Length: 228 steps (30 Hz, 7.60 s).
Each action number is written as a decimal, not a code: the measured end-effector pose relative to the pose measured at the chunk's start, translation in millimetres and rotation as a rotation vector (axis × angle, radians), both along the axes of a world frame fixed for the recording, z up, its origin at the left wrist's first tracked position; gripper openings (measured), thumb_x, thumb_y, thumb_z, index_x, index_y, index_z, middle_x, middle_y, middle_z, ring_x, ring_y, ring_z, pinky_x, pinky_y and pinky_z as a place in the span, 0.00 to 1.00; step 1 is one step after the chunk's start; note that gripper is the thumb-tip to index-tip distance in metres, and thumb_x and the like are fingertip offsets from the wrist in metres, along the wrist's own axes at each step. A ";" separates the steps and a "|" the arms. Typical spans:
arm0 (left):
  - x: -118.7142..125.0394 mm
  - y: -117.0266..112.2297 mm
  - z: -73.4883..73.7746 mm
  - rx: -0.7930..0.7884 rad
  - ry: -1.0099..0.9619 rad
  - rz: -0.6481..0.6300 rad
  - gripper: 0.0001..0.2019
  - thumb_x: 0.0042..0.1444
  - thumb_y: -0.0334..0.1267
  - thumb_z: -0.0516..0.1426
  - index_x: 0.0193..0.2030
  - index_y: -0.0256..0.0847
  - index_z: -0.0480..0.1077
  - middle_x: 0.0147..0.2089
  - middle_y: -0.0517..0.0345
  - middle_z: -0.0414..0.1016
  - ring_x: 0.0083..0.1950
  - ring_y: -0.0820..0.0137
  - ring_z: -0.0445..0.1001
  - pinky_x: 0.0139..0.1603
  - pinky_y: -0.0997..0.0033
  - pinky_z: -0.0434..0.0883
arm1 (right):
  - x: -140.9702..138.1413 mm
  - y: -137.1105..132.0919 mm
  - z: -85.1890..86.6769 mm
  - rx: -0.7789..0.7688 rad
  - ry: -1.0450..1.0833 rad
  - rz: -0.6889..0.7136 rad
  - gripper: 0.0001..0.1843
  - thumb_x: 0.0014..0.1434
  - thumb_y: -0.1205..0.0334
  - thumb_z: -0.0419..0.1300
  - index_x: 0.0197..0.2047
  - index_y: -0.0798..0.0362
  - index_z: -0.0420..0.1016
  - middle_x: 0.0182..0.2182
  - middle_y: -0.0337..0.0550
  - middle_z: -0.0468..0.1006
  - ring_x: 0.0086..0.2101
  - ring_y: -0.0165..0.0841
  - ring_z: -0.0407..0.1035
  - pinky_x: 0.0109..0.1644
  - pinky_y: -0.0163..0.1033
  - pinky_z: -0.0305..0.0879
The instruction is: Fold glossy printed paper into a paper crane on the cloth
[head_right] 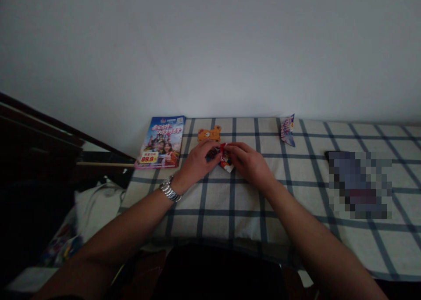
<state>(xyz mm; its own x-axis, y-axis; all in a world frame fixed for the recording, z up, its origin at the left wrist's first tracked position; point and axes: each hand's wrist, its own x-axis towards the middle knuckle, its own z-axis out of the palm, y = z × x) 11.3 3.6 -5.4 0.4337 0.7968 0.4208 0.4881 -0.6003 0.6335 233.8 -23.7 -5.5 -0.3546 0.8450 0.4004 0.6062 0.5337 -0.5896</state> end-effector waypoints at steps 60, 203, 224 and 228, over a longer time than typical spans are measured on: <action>-1.3 -2.4 4.9 0.113 -0.029 -0.208 0.09 0.69 0.31 0.60 0.53 0.44 0.75 0.52 0.54 0.75 0.55 0.68 0.77 0.60 0.60 0.77 | 4.5 3.6 1.4 -0.382 0.412 -0.172 0.16 0.62 0.46 0.68 0.45 0.50 0.81 0.37 0.44 0.86 0.38 0.39 0.81 0.45 0.45 0.79; -4.0 2.3 4.2 -0.155 -0.197 -0.021 0.06 0.68 0.37 0.63 0.48 0.45 0.80 0.45 0.58 0.83 0.43 0.70 0.81 0.46 0.69 0.77 | 5.7 0.0 2.4 -0.293 0.381 -0.185 0.14 0.64 0.47 0.67 0.46 0.48 0.83 0.40 0.44 0.87 0.39 0.39 0.81 0.46 0.44 0.80; -5.7 3.1 0.9 -0.162 -0.187 -0.029 0.06 0.68 0.39 0.62 0.49 0.45 0.80 0.46 0.56 0.83 0.45 0.68 0.81 0.47 0.66 0.78 | 5.3 0.1 2.2 -0.317 0.372 -0.210 0.16 0.63 0.46 0.68 0.44 0.49 0.83 0.38 0.44 0.87 0.37 0.40 0.81 0.43 0.45 0.79; -6.3 3.1 3.7 -0.140 -0.151 -0.026 0.06 0.68 0.38 0.62 0.48 0.45 0.80 0.46 0.57 0.83 0.47 0.67 0.81 0.49 0.65 0.78 | 4.5 -0.4 4.3 -0.326 0.378 -0.193 0.17 0.63 0.45 0.68 0.46 0.48 0.83 0.40 0.45 0.87 0.39 0.40 0.82 0.45 0.46 0.80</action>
<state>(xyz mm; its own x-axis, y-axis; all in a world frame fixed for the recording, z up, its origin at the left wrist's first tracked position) 5.0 6.7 -1.7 0.3955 0.8414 0.3683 0.3668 -0.5123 0.7765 238.2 -24.1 -1.3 -0.0626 0.9825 0.1756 0.3888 0.1861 -0.9024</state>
